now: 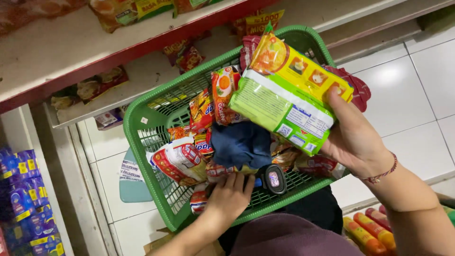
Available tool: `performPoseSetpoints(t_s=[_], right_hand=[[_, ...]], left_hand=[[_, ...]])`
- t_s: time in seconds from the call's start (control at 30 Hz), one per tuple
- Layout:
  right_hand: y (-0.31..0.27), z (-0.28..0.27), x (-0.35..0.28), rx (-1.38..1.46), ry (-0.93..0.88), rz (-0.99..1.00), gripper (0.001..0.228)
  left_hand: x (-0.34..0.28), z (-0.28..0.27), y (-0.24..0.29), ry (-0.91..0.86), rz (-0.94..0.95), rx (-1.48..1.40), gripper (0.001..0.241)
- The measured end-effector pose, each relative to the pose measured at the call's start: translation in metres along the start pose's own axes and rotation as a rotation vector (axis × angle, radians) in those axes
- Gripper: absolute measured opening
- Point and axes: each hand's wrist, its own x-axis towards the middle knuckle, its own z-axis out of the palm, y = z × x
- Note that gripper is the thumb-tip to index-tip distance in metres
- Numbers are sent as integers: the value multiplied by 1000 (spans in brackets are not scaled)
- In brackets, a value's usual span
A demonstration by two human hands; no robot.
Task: Scan and arrange instant noodle packets on store shelves.
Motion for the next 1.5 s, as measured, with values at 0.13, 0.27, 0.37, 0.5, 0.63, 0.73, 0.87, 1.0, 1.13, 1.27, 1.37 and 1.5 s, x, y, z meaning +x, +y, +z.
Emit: performPoseSetpoints(t_s=[0.13, 0.27, 0.37, 0.5, 0.63, 0.73, 0.87, 1.0, 1.13, 1.27, 1.37, 1.5], right_hand=[[-2, 6, 1, -6, -21, -45, 56], [-7, 14, 1, -72, -8, -56, 56], [-8, 18, 3, -126, -9, -59, 61], [-6, 10, 5, -209, -77, -75, 61], [-4, -2, 6, -231, -135, -100, 69], [-4, -8, 6, -203, -188, -90, 74], [-4, -7, 8, -120, -268, -55, 72], [-3, -8, 10, -129, -279, -45, 73], [-3, -5, 11, -219, -210, -77, 77], [-6, 4, 12, -169, -239, -45, 77], [-7, 8, 13, -153, -266, -57, 77], [-6, -9, 13, -342, -153, -48, 77]], left_hand=[[2, -3, -1, 2, 27, 95, 54], [3, -18, -10, -148, -22, -127, 66], [-1, -38, -11, -207, -182, -495, 74], [-10, -70, -11, -113, -257, -815, 83], [-21, -78, -5, -12, -196, -965, 88], [-15, -91, 9, 11, -231, -1033, 87], [-1, -117, 20, -54, -317, -1232, 75], [-11, -108, 23, -17, -293, -1184, 75], [-19, -95, 20, 84, -193, -1123, 69], [-25, -90, 19, 132, -163, -1062, 63], [-23, -95, 18, 176, -130, -1011, 64], [-23, -100, 20, 170, -138, -1003, 63]])
